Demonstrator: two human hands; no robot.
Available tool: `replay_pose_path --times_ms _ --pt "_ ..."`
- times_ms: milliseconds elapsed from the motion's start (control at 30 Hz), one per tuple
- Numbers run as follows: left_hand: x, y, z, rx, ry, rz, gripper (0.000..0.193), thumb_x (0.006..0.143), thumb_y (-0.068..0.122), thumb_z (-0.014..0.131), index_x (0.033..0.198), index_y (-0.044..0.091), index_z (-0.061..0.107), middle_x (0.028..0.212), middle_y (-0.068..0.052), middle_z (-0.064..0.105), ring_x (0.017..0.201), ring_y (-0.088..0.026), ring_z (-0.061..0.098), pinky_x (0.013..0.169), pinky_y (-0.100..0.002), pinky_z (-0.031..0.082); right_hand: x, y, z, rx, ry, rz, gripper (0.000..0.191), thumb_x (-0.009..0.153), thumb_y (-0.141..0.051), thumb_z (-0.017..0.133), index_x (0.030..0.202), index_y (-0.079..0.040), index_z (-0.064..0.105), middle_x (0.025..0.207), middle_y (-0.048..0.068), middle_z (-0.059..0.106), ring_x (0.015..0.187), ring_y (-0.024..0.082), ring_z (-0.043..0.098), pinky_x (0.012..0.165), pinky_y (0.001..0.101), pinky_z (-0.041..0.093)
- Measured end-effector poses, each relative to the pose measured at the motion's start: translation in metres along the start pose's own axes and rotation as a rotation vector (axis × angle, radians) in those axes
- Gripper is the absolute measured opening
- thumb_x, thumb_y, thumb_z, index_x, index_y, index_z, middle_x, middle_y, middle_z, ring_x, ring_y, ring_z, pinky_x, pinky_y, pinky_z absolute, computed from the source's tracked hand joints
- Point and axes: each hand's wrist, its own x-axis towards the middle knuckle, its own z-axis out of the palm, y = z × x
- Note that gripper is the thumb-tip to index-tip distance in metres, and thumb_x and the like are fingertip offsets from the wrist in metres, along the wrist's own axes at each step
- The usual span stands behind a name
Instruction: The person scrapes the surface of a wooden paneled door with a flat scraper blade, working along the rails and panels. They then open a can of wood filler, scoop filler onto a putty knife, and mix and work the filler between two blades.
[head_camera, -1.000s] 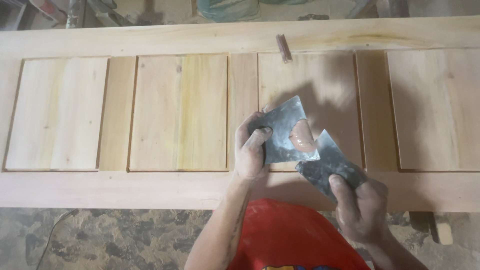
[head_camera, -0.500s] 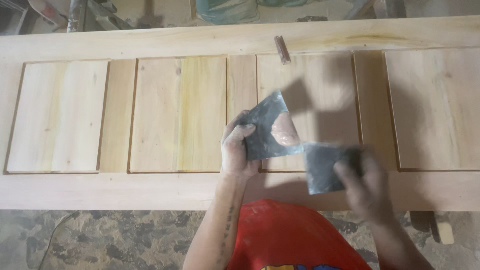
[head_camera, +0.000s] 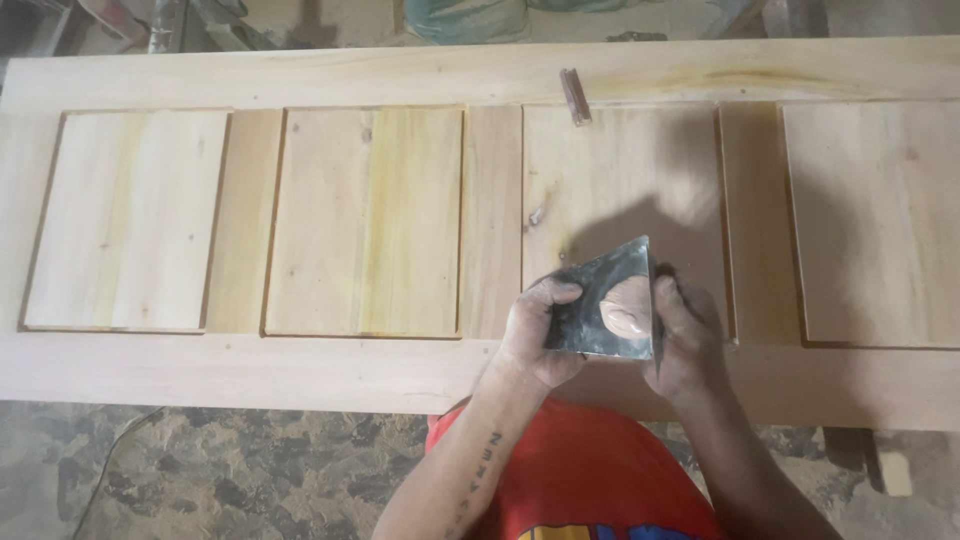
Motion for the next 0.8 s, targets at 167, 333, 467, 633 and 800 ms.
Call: replay_pose_path --times_ms 167,333,467,633,800 --pt "0.002 0.010 -0.003 0.046 0.023 0.061 0.035 0.085 0.008 0.058 0.119 -0.001 0.061 0.109 -0.015 0.069 0.098 -0.028 0.070 0.090 -0.044 0.060 -0.011 0.018 -0.030 0.021 0.068 0.135 0.030 0.107 -0.024 0.056 0.113 0.005 0.063 0.095 0.012 0.072 0.076 0.018 0.072 0.062 0.0322 0.060" --pt "0.001 0.026 -0.004 0.110 -0.015 0.077 0.033 0.084 0.006 0.058 0.117 0.000 0.061 0.110 -0.015 0.069 0.098 -0.028 0.070 0.090 -0.043 0.060 -0.025 0.031 -0.057 0.249 -0.121 0.118 0.019 0.109 -0.015 0.066 0.116 0.003 0.066 0.074 0.006 0.064 0.055 0.011 0.064 0.047 0.0289 0.056" --pt "-0.005 0.041 -0.001 0.180 0.003 0.151 0.038 0.084 0.007 0.059 0.121 -0.004 0.061 0.111 -0.017 0.069 0.098 -0.028 0.069 0.089 -0.041 0.060 -0.028 0.020 -0.053 -0.205 -0.033 0.114 0.027 0.097 -0.019 0.066 0.107 0.006 0.066 0.079 0.014 0.068 0.060 0.017 0.069 0.051 0.0318 0.059" --pt "-0.020 0.061 0.005 0.137 -0.062 0.293 0.044 0.083 0.008 0.062 0.125 -0.005 0.060 0.112 -0.017 0.069 0.100 -0.029 0.069 0.093 -0.040 0.058 -0.030 -0.030 -0.019 -0.987 -0.045 -0.411 0.043 0.093 -0.018 0.068 0.127 0.003 0.052 0.105 0.018 0.056 0.087 0.019 0.066 0.068 0.0289 0.063" --pt "-0.046 0.084 -0.005 0.157 -0.048 0.545 0.053 0.081 0.008 0.065 0.131 -0.009 0.058 0.117 -0.020 0.069 0.107 -0.030 0.069 0.100 -0.041 0.056 -0.070 -0.099 0.011 -1.430 -0.035 -0.343 0.013 0.095 -0.011 0.062 0.105 -0.008 0.070 0.091 0.009 0.072 0.072 0.014 0.075 0.060 0.0293 0.057"
